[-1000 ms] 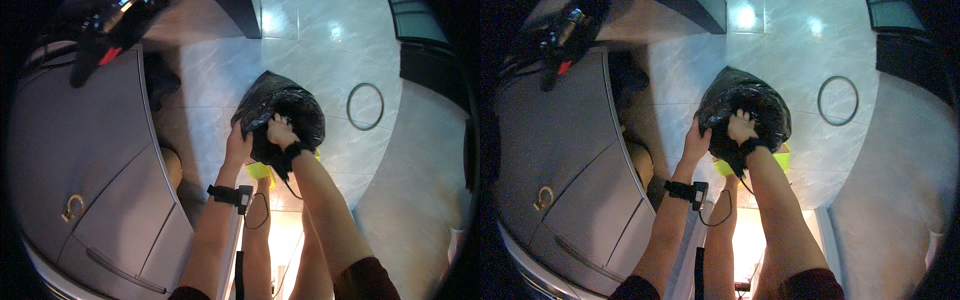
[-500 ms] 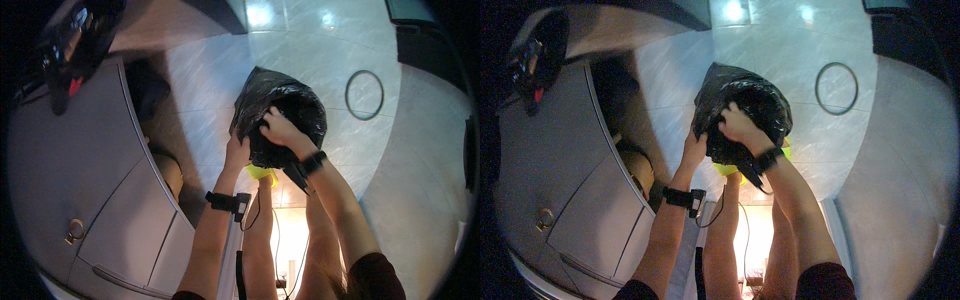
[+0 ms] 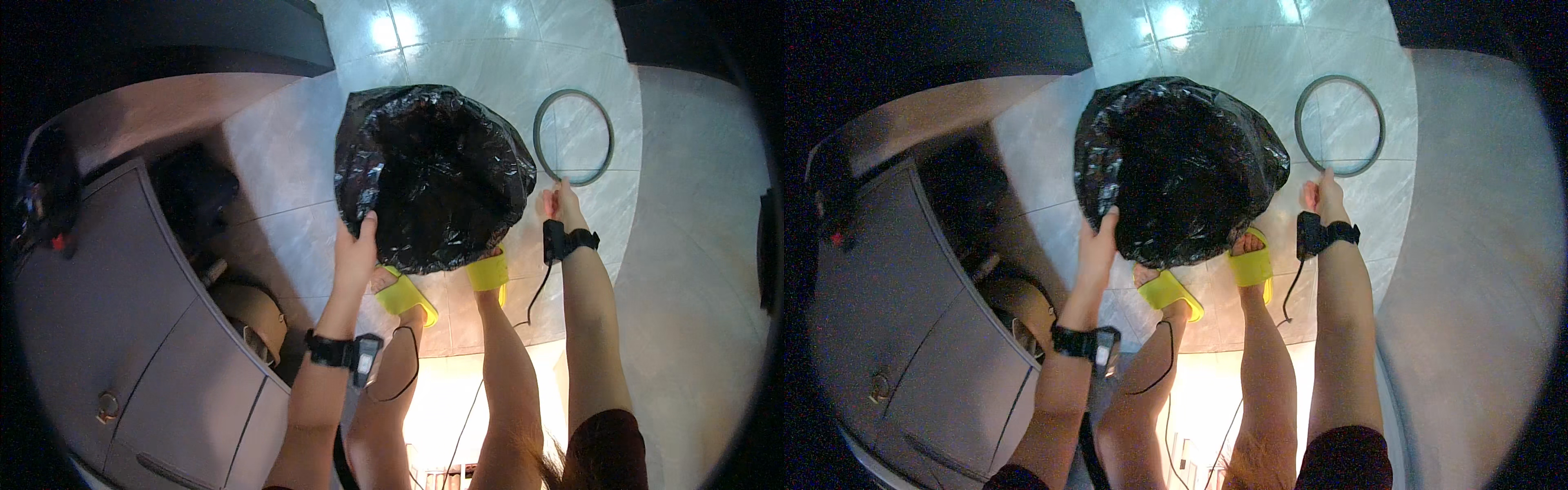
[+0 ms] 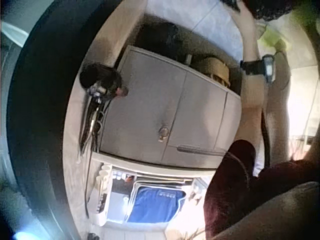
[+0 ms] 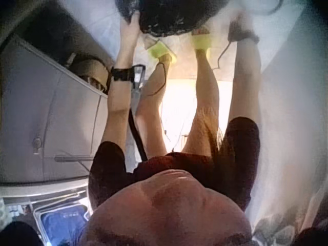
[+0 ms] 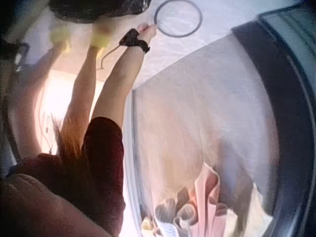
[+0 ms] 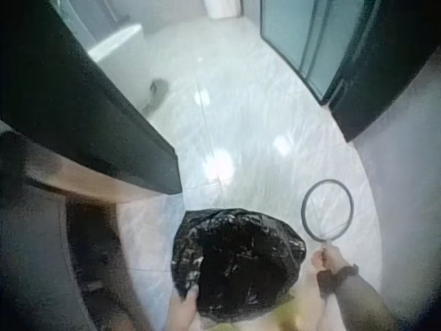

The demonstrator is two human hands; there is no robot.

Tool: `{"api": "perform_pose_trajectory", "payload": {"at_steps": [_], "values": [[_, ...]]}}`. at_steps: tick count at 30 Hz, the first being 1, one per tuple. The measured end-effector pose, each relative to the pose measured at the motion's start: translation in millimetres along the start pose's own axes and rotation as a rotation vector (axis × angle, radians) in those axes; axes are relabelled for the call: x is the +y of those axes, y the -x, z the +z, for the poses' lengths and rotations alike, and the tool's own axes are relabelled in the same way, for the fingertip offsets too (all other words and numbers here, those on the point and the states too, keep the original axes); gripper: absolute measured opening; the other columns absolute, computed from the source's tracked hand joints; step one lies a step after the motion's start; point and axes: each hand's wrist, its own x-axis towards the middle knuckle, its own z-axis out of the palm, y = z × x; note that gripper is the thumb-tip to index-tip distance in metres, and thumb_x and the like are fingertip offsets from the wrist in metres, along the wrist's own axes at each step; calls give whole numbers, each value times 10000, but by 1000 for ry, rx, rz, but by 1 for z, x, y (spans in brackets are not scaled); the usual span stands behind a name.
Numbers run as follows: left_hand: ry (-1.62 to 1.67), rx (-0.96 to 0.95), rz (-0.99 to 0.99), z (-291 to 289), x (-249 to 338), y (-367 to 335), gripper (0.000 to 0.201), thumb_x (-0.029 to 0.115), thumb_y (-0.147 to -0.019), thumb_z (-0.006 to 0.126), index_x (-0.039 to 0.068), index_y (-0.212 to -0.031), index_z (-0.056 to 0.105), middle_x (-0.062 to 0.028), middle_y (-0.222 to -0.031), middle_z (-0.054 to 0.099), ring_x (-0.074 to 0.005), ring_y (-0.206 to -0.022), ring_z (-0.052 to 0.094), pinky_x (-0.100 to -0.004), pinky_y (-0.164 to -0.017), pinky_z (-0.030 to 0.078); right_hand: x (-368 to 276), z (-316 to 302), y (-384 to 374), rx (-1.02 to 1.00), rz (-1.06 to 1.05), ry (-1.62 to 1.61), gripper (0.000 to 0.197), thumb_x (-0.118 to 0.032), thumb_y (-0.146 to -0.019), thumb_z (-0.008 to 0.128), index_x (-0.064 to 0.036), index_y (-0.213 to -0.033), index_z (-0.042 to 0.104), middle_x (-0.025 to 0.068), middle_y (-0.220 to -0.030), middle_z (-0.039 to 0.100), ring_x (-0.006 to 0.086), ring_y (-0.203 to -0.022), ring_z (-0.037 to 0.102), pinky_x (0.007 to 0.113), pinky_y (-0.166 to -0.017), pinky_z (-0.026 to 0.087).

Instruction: The person wipes the floor around a shower drain with a cloth, removes and replaces the drain cover, and then discards the used cloth into a trash bin before replacing the trash bag.

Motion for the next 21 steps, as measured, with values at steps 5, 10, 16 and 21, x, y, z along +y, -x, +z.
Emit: {"api": "perform_pose_trajectory", "payload": {"at_steps": [5,10,16,21], "values": [[-5,-22,190,-4,11,3,607,357,-916,569,-37,-1327,358,-182,-1163,560,-232,-1066,549,-329,-925,421,-4,2,-60,13,-87,-162,321,-263,-929,476,3,-761,539,110,-627,587,173,-459,545,287,-375,436],[-71,38,132,-24,9,9,678,352,-925,552,-62,-1385,277,-236,-1267,466,-249,-1024,563,-345,-850,467,-26,-27,18,50,-438,-44,226,-218,-897,507,-5,-821,504,78,-640,579,134,-467,493,261,-414,404],[-24,4,157,-36,23,33,571,375,-972,441,-35,-1361,358,-185,-1276,493,-232,-1094,527,-334,-919,426,-36,-41,234,-136,-859,684,198,-138,-890,574,20,-1009,562,26,-503,505,106,-378,473,243,-339,352],[355,-54,-91,-36,39,26,611,493,-994,276,16,-1349,420,-110,-1256,526,-184,-1099,511,-308,-921,408,-18,26,306,-254,-997,950,206,-106,-867,560,-35,-1059,585,187,-601,558,340,-541,576,405,-512,439]]}}
